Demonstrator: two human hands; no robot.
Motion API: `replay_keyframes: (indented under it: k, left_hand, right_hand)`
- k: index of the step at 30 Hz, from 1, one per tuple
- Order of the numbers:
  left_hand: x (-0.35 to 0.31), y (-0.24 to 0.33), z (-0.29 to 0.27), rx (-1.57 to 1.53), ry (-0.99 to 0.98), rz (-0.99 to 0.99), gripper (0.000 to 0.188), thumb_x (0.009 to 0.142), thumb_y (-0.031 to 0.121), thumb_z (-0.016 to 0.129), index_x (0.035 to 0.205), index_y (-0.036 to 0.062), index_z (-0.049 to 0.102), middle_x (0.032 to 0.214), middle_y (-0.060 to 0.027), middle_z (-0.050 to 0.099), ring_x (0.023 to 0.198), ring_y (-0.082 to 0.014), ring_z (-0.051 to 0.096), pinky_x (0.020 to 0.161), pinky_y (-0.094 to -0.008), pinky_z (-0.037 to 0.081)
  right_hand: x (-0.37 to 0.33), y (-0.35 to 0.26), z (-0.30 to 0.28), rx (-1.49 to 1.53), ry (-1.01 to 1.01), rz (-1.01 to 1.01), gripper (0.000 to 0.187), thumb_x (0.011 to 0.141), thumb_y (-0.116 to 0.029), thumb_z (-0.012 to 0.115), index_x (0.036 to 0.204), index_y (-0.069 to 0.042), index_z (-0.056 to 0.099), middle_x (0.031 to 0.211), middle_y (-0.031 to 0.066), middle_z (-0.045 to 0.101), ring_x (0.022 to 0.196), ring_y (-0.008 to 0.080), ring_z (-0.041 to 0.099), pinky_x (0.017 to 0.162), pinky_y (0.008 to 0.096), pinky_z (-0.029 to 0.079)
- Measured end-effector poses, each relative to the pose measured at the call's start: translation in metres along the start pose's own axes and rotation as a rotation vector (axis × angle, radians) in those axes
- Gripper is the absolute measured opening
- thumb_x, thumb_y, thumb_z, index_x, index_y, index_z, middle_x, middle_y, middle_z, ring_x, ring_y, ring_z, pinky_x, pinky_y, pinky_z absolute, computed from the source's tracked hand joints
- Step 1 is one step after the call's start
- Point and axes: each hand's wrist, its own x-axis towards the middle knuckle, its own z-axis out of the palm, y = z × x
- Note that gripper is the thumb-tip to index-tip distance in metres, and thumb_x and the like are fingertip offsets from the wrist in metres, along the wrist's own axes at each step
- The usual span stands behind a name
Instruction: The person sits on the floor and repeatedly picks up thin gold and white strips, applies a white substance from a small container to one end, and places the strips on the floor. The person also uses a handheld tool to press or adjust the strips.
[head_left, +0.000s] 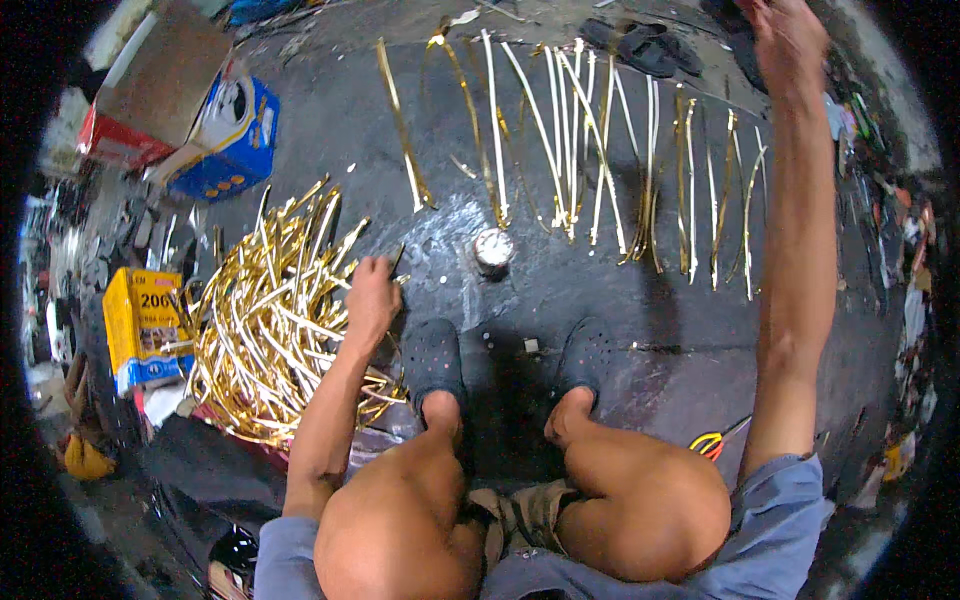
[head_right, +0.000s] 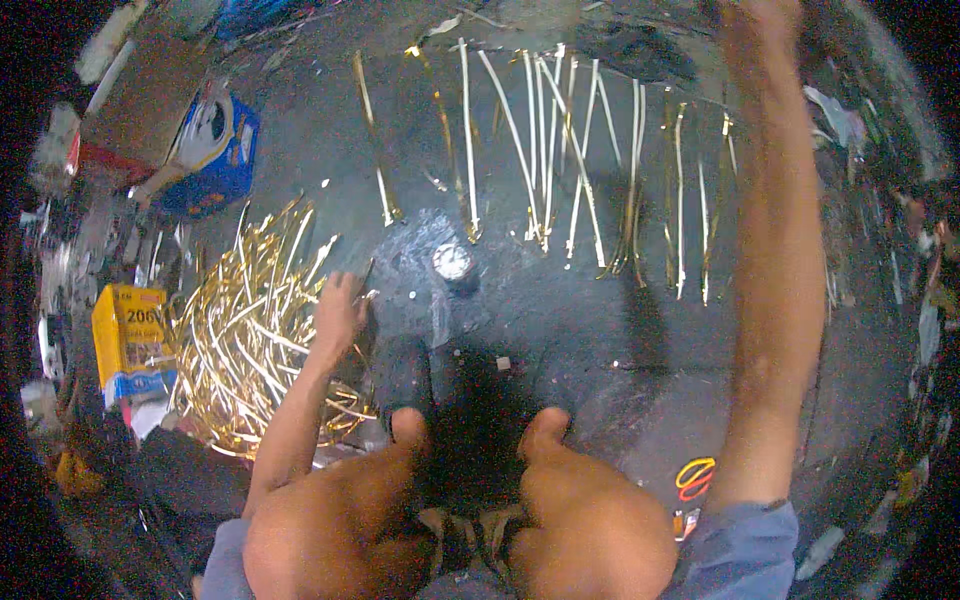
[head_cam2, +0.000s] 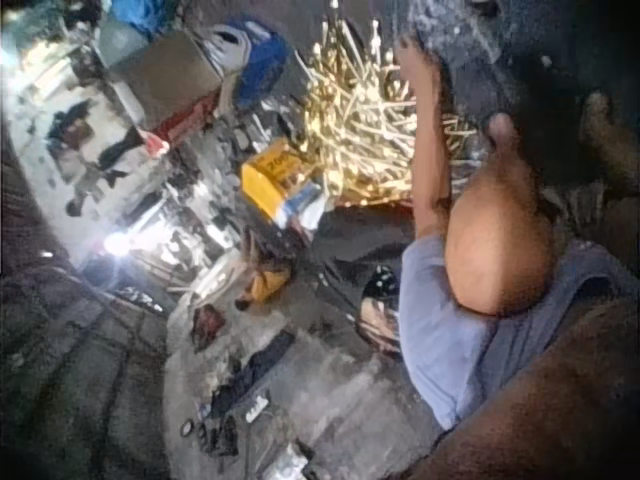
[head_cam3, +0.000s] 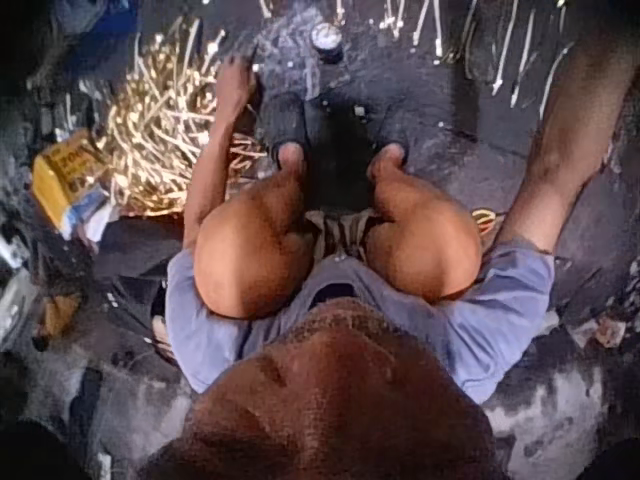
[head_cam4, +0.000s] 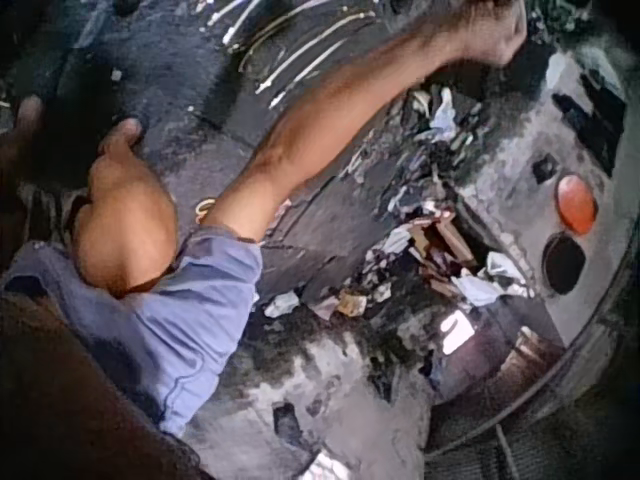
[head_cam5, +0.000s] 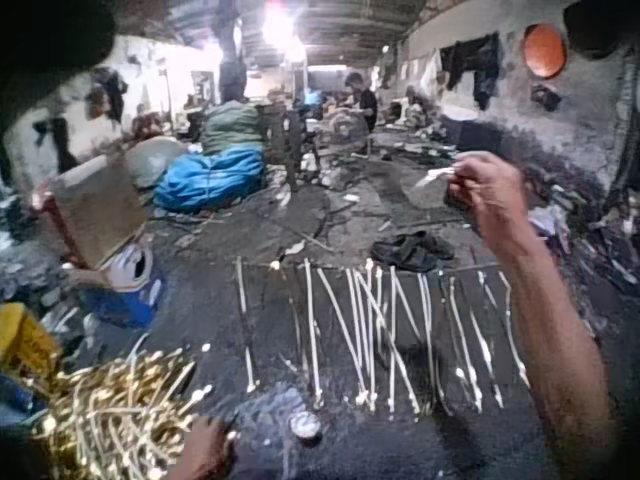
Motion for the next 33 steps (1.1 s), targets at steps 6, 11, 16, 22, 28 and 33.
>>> replay_keyframes:
  k: [6, 11, 16, 22, 28, 33]
  left_hand:
    - [-0.018, -0.046, 0.003, 0.192, -0.177, -0.097, 0.022, 0.077, 0.005, 0.069, 0.097, 0.0028, 0.062, 0.095, -0.0193, 0.065, 0.090, -0.0423, 0.066, 0.077, -0.0524, 0.053]
    - [-0.026, -0.051, -0.021, 0.077, -0.154, -0.179, 0.017, 0.078, 0.010, 0.074, 0.093, 0.0035, 0.070, 0.089, -0.0199, 0.070, 0.081, -0.0423, 0.067, 0.072, -0.0505, 0.053]
    - [-0.048, -0.092, -0.045, -0.405, 0.286, -0.329, 0.008, 0.088, 0.010, 0.073, 0.086, 0.0020, 0.072, 0.070, -0.0040, 0.064, 0.066, -0.0145, 0.057, 0.065, -0.0319, 0.048]
    - [-0.063, -0.099, -0.219, -0.764, 1.301, -0.597, 0.019, 0.091, 0.012, 0.067, 0.103, -0.0011, 0.062, 0.098, -0.0145, 0.072, 0.087, -0.0216, 0.067, 0.079, -0.0320, 0.052]
    - [-0.049, -0.071, -0.247, -0.694, 0.674, -0.300, 0.021, 0.090, 0.000, 0.065, 0.111, -0.0002, 0.068, 0.100, -0.0095, 0.070, 0.076, -0.0149, 0.066, 0.068, -0.0253, 0.053]
    - [0.015, 0.036, -0.083, -1.017, -0.158, -0.451, 0.029, 0.082, -0.001, 0.068, 0.111, -0.0025, 0.070, 0.088, -0.0085, 0.072, 0.073, -0.0129, 0.069, 0.057, -0.0231, 0.052]
  right_hand:
    - [0.003, 0.053, -0.020, 0.095, 0.242, 0.087, 0.019, 0.085, 0.003, 0.068, 0.103, 0.009, 0.066, 0.101, 0.0118, 0.071, 0.094, 0.0200, 0.070, 0.093, 0.0340, 0.057]
    - [-0.123, 0.145, -0.067, -0.486, 0.610, -0.083, 0.011, 0.079, -0.010, 0.074, 0.088, -0.004, 0.070, 0.083, 0.0075, 0.072, 0.081, 0.0196, 0.066, 0.080, 0.0357, 0.050]
    - [-0.278, 0.250, -0.078, -0.739, 0.697, 0.409, 0.012, 0.080, -0.012, 0.069, 0.086, -0.001, 0.068, 0.088, 0.0138, 0.071, 0.082, 0.0306, 0.068, 0.079, 0.0427, 0.052]
    - [-0.353, 0.265, -0.102, -0.908, 0.593, 0.634, 0.025, 0.080, -0.014, 0.068, 0.100, 0.000, 0.062, 0.093, 0.0165, 0.067, 0.088, 0.0355, 0.066, 0.082, 0.0462, 0.051]
    - [-0.369, 0.165, -0.007, -0.601, -0.237, 0.581, 0.059, 0.071, -0.010, 0.075, 0.127, -0.007, 0.057, 0.122, 0.0166, 0.060, 0.110, 0.0299, 0.062, 0.092, 0.0404, 0.052]
    - [-0.378, 0.132, 0.075, -0.494, -0.593, 0.299, 0.079, 0.066, -0.018, 0.087, 0.137, -0.007, 0.053, 0.129, 0.0186, 0.056, 0.115, 0.0309, 0.061, 0.097, 0.0419, 0.052]
